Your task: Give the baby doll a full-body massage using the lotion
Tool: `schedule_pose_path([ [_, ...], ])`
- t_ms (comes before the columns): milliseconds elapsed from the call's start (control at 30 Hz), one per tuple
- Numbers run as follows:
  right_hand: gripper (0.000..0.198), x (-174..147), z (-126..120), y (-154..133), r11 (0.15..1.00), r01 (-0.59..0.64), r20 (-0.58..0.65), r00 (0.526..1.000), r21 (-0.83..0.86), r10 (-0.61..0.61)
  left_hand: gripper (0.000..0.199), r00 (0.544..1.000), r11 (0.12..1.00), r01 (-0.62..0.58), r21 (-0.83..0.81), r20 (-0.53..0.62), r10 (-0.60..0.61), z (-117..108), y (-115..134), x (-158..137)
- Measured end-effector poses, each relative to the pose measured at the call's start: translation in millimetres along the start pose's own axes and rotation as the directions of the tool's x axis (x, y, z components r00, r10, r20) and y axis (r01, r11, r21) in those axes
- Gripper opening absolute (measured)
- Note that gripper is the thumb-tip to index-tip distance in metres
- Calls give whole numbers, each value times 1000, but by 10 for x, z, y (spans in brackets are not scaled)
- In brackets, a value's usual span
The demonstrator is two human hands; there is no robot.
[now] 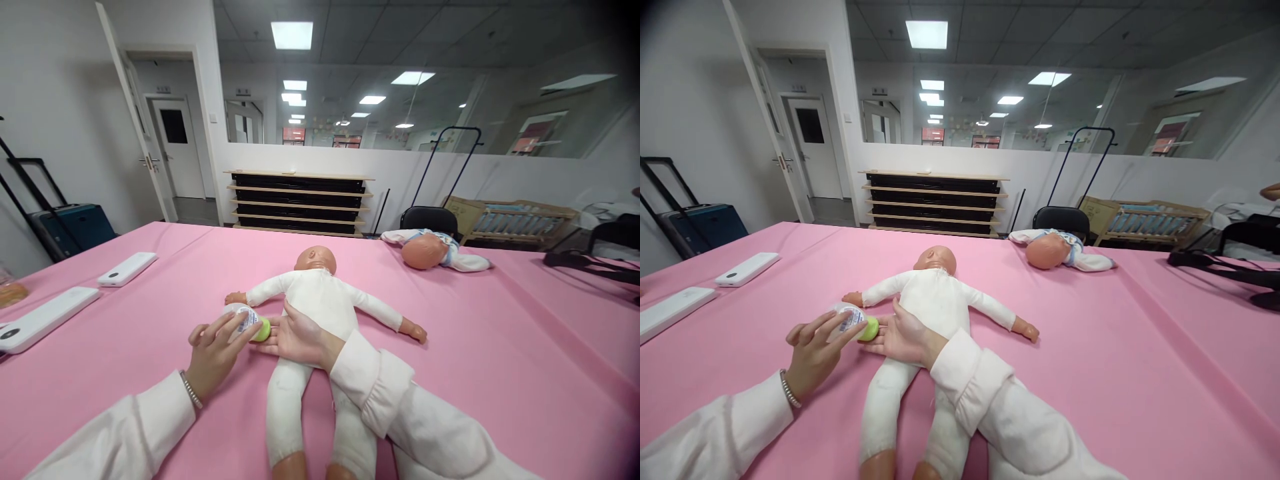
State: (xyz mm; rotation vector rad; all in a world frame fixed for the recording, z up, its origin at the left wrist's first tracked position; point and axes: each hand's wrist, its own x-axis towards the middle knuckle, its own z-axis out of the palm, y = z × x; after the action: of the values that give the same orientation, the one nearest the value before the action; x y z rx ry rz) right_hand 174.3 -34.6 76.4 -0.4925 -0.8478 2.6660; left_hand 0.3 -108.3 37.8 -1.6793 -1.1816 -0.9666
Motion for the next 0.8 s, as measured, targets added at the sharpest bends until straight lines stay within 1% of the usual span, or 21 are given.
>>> schedule_pose_path([
  [33, 68, -1, -8, -1, 1000, -2, 12, 1000, -4, 2, 49, 998, 998, 49, -32, 34, -48, 10, -19, -9],
  [67, 67, -4, -16, -3, 1000, -1, 33, 999, -10, 1, 45, 986, 986, 146, -79, 87, -139, 27, -51, -21],
  [100, 66, -9, -24, -5, 1000, 1, 63, 998, -20, 0, 40, 951, 949, 284, -139, 166, -260, 50, -94, -35],
  [133, 64, -15, -30, -6, 1000, 5, 97, 995, -31, -2, 34, 878, 872, 448, -197, 283, -386, 80, -146, -53],
  [167, 62, -22, -34, -7, 999, 11, 127, 992, -38, -6, 32, 762, 759, 611, -227, 427, -487, 113, -201, -75],
  [233, 58, -38, -35, -8, 999, 27, 157, 987, -43, -20, 43, 489, 527, 833, -168, 669, -560, 183, -305, -123],
  [267, 57, -45, -32, -10, 998, 32, 155, 988, -45, -25, 48, 386, 457, 882, -115, 733, -560, 214, -344, -147],
  [300, 57, -51, -29, -13, 998, 35, 151, 988, -46, -28, 50, 323, 429, 901, -70, 766, -555, 239, -370, -168],
  [333, 56, -57, -26, -18, 998, 37, 147, 989, -48, -30, 50, 303, 435, 899, -46, 783, -544, 254, -382, -183],
  [400, 56, -65, -21, -34, 998, 39, 142, 989, -56, -31, 52, 338, 489, 871, -42, 775, -534, 249, -360, -191],
  [433, 55, -65, -19, -41, 997, 41, 141, 989, -62, -32, 56, 378, 518, 854, -42, 735, -563, 225, -326, -180],
  [467, 55, -63, -18, -43, 997, 44, 139, 990, -69, -34, 62, 444, 552, 832, -51, 659, -608, 188, -278, -159],
  [533, 55, -50, -12, -21, 995, 57, 124, 991, -79, -47, 71, 646, 667, 735, -121, 424, -635, 77, -143, -88],
  [567, 55, -40, 0, 8, 994, 74, 107, 992, -80, -65, 71, 758, 751, 637, -172, 317, -570, 12, -61, -42],
  [600, 54, -32, 21, 46, 992, 99, 91, 992, -80, -91, 68, 865, 843, 489, -226, 250, -435, -53, 26, 8],
  [633, 53, -28, 56, 90, 989, 120, 89, 990, -83, -112, 64, 945, 914, 297, -275, 222, -240, -112, 113, 60],
  [667, 53, -32, 108, 134, 987, 134, 102, 987, -89, -125, 61, 975, 945, 98, -311, 221, -29, -162, 197, 113],
  [700, 53, -46, 179, 170, 983, 151, 124, 983, -101, -138, 60, 961, 943, -61, -326, 236, 144, -201, 275, 168],
  [733, 56, -72, 269, 191, 978, 170, 154, 976, -118, -151, 60, 934, 933, -162, -323, 255, 250, -228, 345, 224],
  [767, 60, -110, 376, 193, 970, 196, 180, 969, -142, -169, 61, 918, 931, -202, -305, 274, 288, -245, 408, 286],
  [800, 65, -155, 494, 174, 956, 225, 170, 966, -191, -193, 64, 916, 938, -195, -286, 289, 279, -254, 463, 355],
])
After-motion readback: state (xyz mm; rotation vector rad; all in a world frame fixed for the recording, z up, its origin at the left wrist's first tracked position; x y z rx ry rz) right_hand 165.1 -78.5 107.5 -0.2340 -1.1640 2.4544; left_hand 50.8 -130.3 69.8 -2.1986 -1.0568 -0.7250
